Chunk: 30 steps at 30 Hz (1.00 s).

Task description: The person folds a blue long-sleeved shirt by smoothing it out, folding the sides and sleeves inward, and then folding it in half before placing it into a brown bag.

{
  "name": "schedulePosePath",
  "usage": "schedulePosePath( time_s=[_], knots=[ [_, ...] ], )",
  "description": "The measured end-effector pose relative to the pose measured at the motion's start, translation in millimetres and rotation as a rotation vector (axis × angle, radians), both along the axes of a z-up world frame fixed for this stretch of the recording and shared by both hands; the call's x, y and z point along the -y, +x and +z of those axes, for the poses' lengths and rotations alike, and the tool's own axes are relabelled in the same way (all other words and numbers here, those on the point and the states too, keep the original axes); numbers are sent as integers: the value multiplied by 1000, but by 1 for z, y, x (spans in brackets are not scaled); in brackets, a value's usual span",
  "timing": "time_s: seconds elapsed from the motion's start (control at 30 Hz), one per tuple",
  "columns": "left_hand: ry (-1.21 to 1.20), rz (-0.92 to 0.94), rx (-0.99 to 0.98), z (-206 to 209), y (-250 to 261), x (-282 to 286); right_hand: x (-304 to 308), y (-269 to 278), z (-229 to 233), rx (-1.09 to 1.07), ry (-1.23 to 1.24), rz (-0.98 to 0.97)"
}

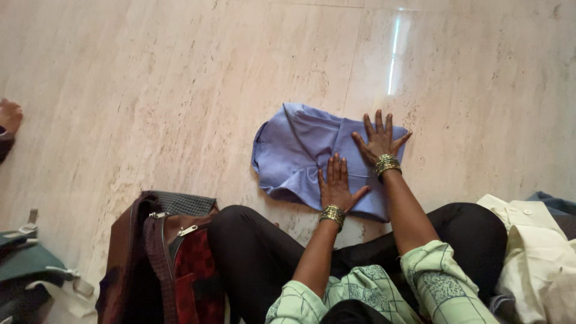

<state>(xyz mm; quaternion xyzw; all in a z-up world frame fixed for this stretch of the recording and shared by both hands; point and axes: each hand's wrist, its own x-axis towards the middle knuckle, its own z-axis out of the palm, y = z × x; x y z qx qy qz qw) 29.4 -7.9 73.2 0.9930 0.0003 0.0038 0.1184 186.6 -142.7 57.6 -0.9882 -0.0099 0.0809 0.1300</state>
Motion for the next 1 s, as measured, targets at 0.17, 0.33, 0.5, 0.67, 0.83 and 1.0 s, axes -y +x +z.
schedulePosePath(
  time_s=[0.17,0.33,0.5,0.67,0.83,1.0],
  knots=[
    [-22,-15,-13,-1,1,-1,6,7,-2,36,-31,-8],
    [13,-26,51,-4,-1,1,1,-36,4,261,4,-57],
    [53,-65,-164,4,4,-5,-22,-119,-2,269,23,-119],
    [-161,-97,-238,-3,10,-16,-12,-128,9,316,104,-320],
    [-209,-118,-191,-33,15,-23,8,-136,21,153,226,-599],
    [-342,-113,-124,-48,20,-28,27,-149,12,118,411,-651]
  ],
)
